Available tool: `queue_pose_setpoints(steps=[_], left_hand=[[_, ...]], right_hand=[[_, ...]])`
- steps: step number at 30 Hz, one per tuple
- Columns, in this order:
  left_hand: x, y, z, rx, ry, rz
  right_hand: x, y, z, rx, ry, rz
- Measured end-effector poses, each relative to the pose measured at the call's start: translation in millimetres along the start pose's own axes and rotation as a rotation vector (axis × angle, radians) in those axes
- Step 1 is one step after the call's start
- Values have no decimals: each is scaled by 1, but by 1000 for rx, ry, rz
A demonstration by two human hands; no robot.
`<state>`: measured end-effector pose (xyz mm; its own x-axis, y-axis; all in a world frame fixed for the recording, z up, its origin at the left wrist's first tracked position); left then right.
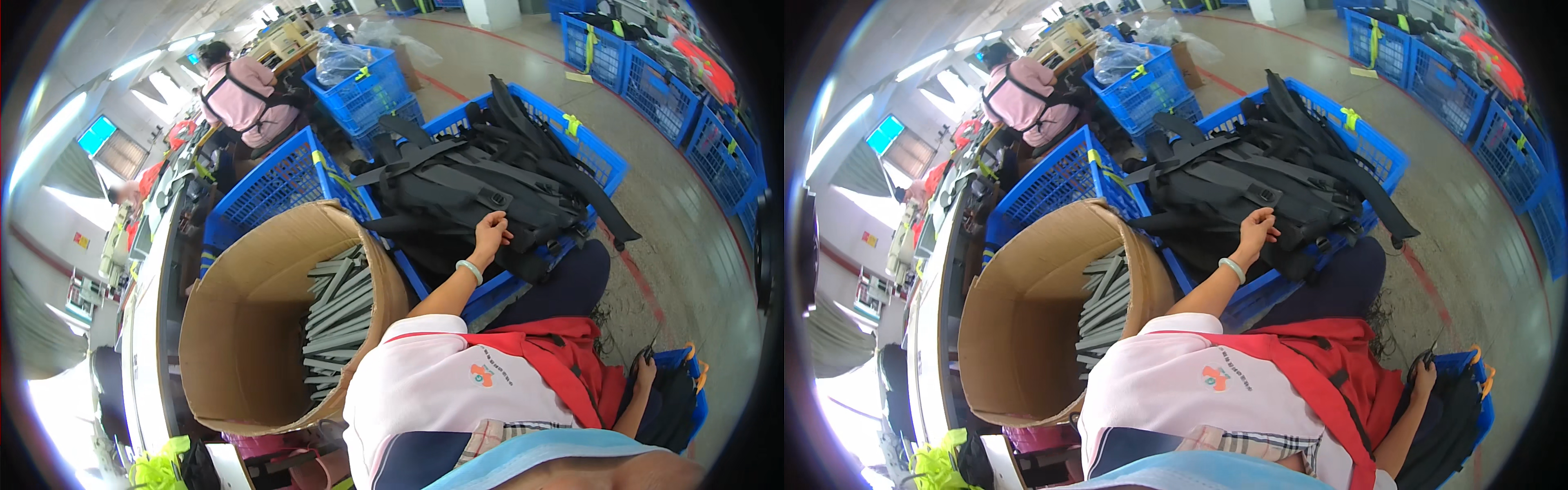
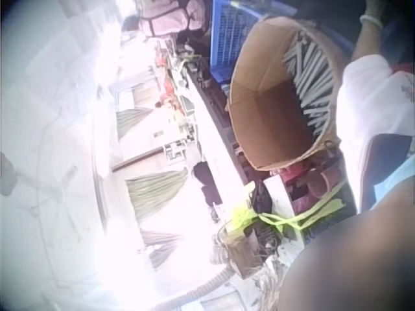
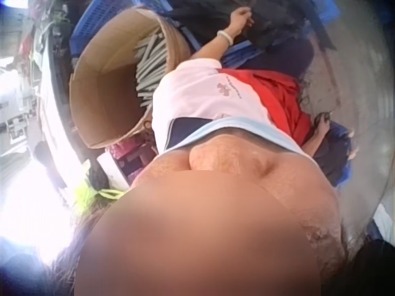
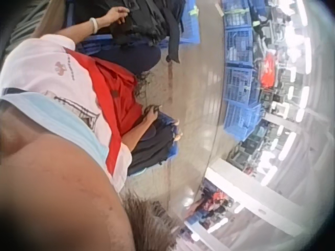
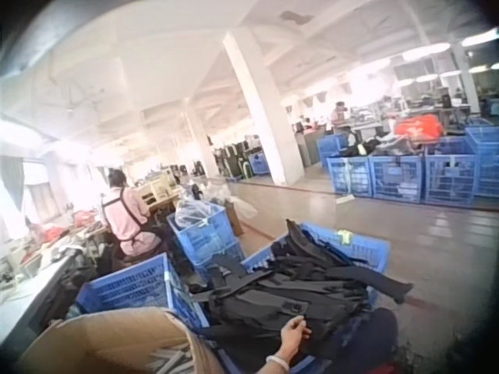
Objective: Using scissors to trim excess material or threads from curved black padded straps, likely for backpacks or safety gear.
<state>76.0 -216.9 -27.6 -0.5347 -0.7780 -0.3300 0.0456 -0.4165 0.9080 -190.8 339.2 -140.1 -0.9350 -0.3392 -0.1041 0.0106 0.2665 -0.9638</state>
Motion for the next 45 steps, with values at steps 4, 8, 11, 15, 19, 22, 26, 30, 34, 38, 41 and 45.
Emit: queue_pose_setpoints(steps=[4,8,11,15,19,22,26,30,34,38,41,45], left_hand=[[0,-4,4,80,-2,19],[-3,-8,-4,74,-1,-2],[-5,-13,-8,49,89,21],[7,-29,-46,185,475,203],[-7,-36,-34,-197,168,-242],[-7,-48,-58,-523,72,-445],[-3,-35,-50,-433,-64,-413],[7,-25,-40,-424,-33,-437],[10,-27,-45,-381,-11,-395],[-6,-4,-29,-503,-110,-299],[-14,21,-11,-718,-229,-331],[-48,54,14,-683,-398,-222]], right_hand=[[2,9,-4,6,-27,25],[3,12,-2,32,-18,22],[-1,11,-6,36,-24,24],[1,-9,14,10,-34,23],[-15,-12,-2,1,33,-5],[-12,-27,15,12,40,17],[-21,-31,13,10,56,33],[-23,-27,11,-2,98,20],[-25,-35,16,13,62,0],[-28,-46,23,-40,83,41],[-26,-37,17,-97,75,29],[-23,-42,24,-418,101,-150]])
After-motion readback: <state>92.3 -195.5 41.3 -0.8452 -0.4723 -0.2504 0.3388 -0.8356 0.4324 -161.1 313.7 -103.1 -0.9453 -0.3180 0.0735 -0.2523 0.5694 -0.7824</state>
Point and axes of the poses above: each hand's wrist, its own x-axis towards the middle knuckle, its own z-axis out of the palm, y = z × x, the point moved 3 cm from there along x, towards the middle knuckle, and after that the axes turned 12 degrees about -z, right-handed, at the moved point
